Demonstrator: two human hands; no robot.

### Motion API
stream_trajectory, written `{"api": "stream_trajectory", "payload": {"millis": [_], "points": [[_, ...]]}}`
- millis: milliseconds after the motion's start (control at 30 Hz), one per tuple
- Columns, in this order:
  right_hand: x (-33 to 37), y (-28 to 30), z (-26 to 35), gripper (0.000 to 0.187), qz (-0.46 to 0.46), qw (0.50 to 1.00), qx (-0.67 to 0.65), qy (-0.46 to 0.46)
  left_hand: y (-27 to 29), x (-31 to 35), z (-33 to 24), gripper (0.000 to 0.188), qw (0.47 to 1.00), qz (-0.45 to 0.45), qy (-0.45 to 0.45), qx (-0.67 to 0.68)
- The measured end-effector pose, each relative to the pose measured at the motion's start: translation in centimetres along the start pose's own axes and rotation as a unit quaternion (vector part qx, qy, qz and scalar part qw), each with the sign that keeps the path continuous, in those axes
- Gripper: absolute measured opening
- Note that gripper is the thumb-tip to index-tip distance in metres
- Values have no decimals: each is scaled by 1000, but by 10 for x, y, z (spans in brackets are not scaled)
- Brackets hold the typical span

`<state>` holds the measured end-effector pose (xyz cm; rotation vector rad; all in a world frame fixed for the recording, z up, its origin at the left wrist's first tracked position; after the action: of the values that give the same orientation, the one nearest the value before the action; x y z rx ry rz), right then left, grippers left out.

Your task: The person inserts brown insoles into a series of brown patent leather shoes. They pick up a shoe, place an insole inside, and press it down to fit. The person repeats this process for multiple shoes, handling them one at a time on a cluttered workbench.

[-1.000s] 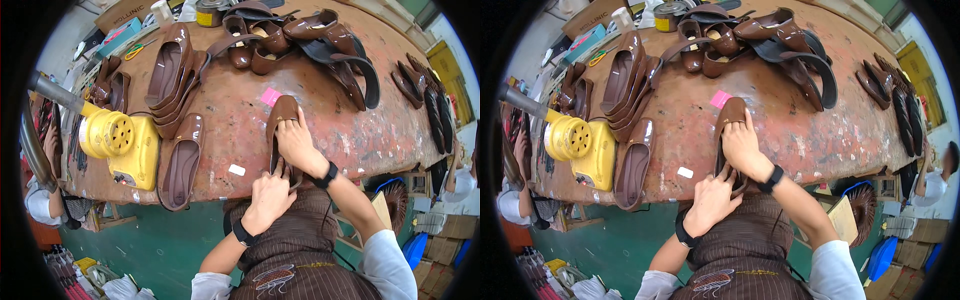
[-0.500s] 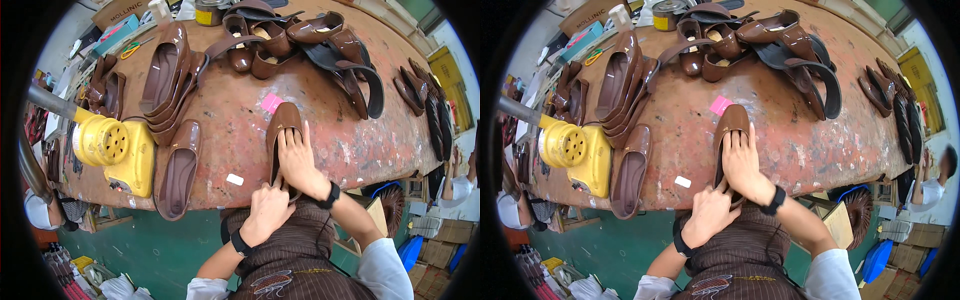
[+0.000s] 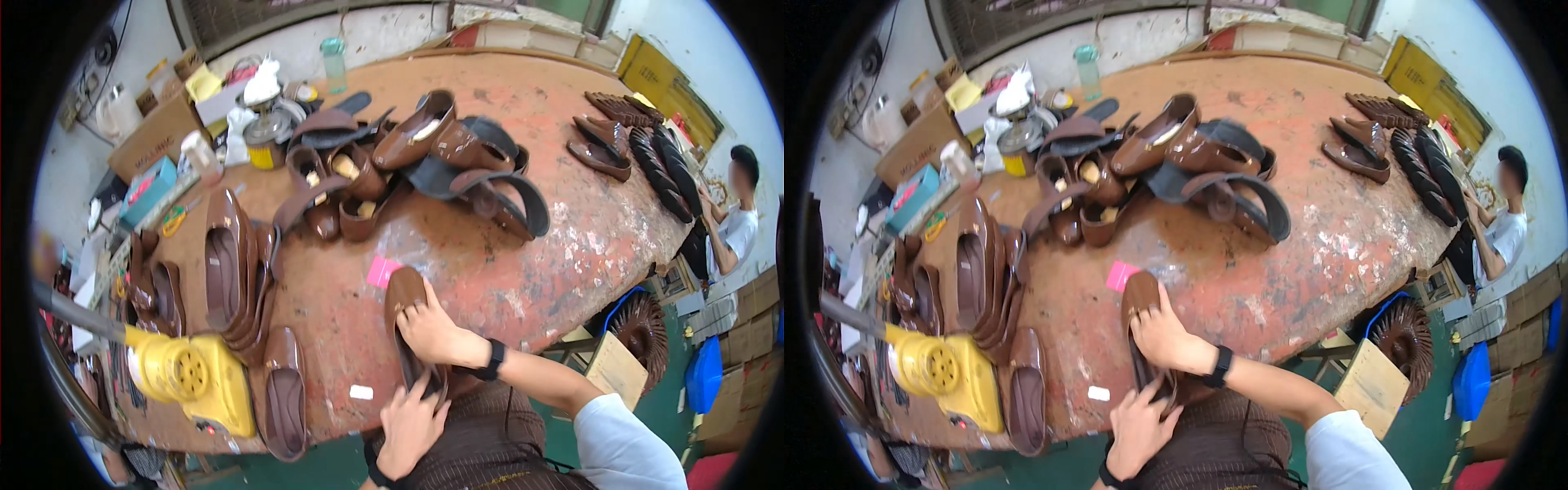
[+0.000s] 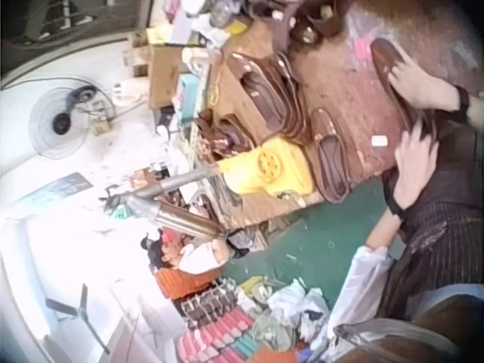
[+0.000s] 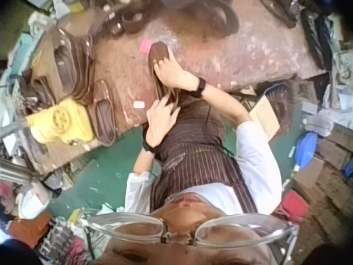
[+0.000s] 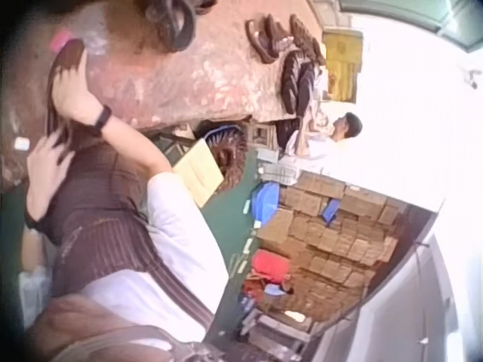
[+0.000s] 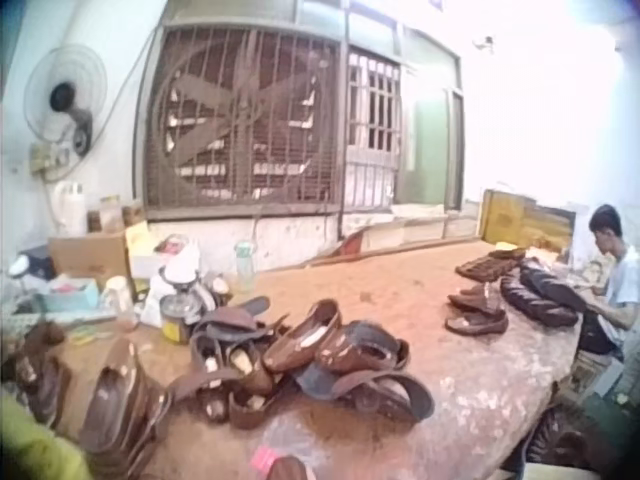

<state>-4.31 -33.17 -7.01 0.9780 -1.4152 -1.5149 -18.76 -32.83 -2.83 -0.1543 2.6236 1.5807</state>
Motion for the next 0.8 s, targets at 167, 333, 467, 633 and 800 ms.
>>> {"api": "stream_trajectory", "payload": {"millis": [167, 333, 467, 633, 800], "points": [[35, 107, -70, 32, -6, 831, -553, -59, 116, 36, 16, 17, 995, -69, 51, 51], [39, 104, -184, 66, -159, 311, -904, -246, 169, 91, 71, 14, 974, -51, 169, -141], [12, 84, -225, 62, -260, 133, -902, -319, 143, 131, 93, 38, 940, 107, 260, -195], [10, 85, -206, 40, -317, 215, -894, -233, 128, 140, 96, 50, 909, 145, 298, -254], [77, 92, -183, 33, -321, 343, -879, -82, 143, 81, 75, 43, 947, 27, 235, -215]]}}
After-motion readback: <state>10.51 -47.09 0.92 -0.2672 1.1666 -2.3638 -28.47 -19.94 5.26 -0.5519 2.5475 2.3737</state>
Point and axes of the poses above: each hand's wrist, its own x-axis away from the middle knuckle, its own y-axis out of the back of the hand, z = x × y, the point moved 5 cm from there along -x, towards the middle knuckle, and after that the axes turned 6 degrees about -y, right-handed, at the moved point
